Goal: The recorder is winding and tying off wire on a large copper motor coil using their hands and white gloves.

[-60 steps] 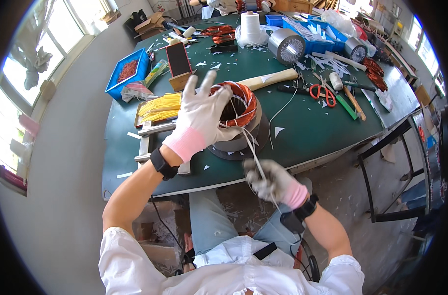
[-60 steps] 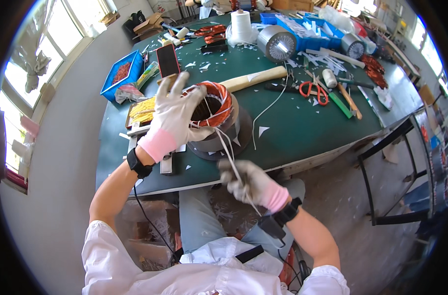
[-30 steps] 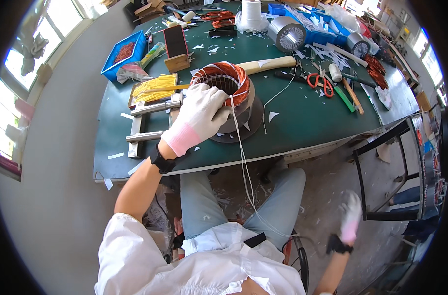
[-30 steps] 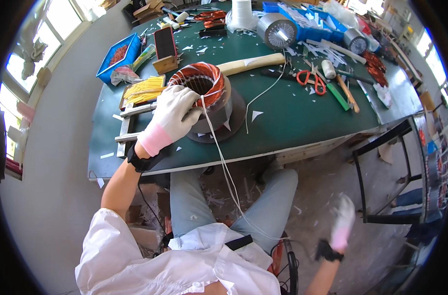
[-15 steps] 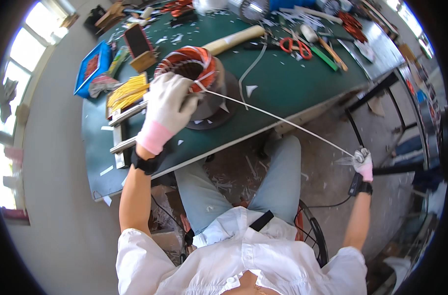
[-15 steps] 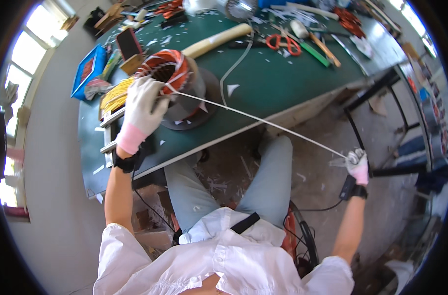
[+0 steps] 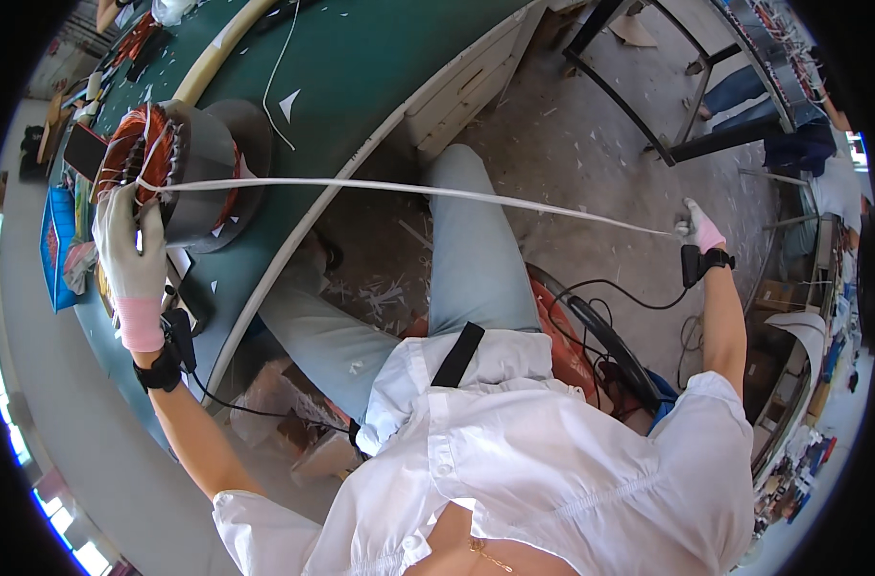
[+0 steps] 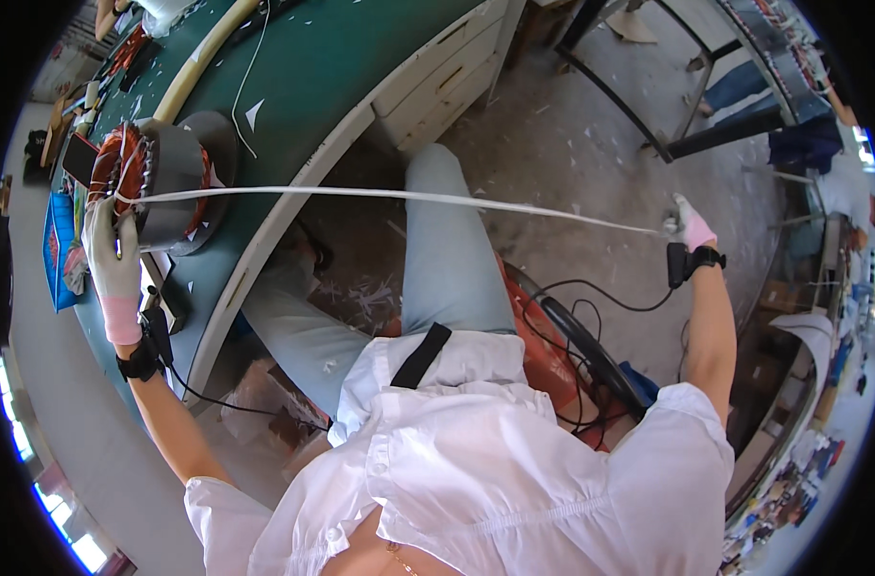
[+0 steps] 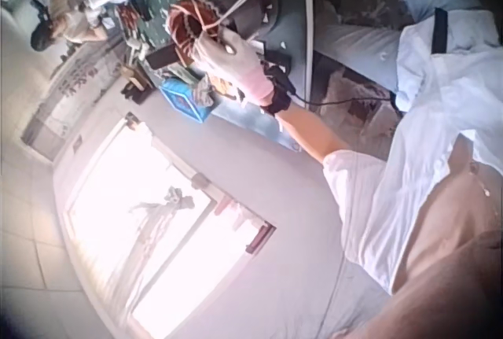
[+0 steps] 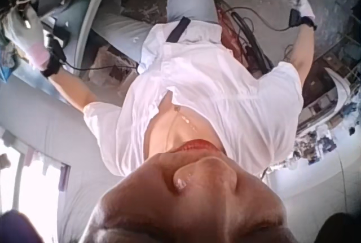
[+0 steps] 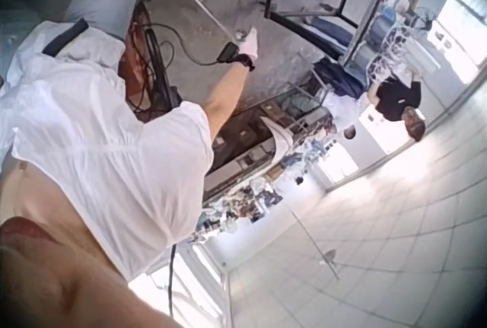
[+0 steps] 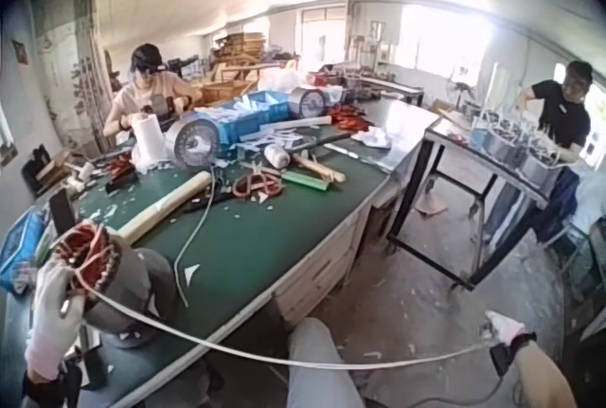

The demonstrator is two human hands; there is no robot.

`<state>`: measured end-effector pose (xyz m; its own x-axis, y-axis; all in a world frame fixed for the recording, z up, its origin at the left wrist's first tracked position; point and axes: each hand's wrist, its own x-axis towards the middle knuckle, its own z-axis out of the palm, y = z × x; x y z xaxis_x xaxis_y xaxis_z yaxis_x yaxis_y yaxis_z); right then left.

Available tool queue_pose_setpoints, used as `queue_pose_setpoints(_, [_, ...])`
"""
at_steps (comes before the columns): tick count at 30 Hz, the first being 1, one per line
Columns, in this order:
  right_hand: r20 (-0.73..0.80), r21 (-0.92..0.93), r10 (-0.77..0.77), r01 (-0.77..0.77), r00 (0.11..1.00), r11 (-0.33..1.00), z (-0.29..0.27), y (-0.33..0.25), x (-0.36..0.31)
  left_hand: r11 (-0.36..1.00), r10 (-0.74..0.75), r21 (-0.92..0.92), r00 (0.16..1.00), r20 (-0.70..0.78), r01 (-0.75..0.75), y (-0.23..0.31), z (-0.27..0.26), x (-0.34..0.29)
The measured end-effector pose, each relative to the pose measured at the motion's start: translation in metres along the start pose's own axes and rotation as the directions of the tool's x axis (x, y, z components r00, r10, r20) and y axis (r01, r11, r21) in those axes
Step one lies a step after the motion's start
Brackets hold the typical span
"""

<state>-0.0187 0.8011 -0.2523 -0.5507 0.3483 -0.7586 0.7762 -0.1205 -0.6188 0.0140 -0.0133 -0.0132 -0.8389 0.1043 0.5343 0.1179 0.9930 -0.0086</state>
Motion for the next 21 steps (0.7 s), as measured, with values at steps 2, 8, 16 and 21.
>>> queue_pose_setpoints(2, [0.108, 0.203, 0.081, -0.102, 0.991, 0.974, 0.031, -0.013, -0.023, 0.999, 0.024, -0.040, 0.999, -0.035, -0.025, 0.001, 0.013, 0.000])
queue_pose_setpoints(8, [0.516, 0.235, -0.368, 0.285, 0.773, 0.929, 0.255, -0.085, -0.146, 0.996, -0.007, -0.089, 1.000, -0.015, 0.005, 0.016, 0.000, -0.003])
queue_pose_setpoints(16, [0.686, 0.142, -0.728, 0.981, -0.002, 0.130, 0.459, -0.104, -0.304, 0.993, 0.024, -0.110, 0.992, -0.123, -0.038, 0.029, 0.004, 0.003])
queue_pose_setpoints(21, [0.684, 0.137, -0.724, 0.990, -0.086, 0.012, 0.532, -0.077, -0.320, 0.987, 0.022, -0.159, 0.997, -0.079, -0.035, 0.033, 0.005, 0.004])
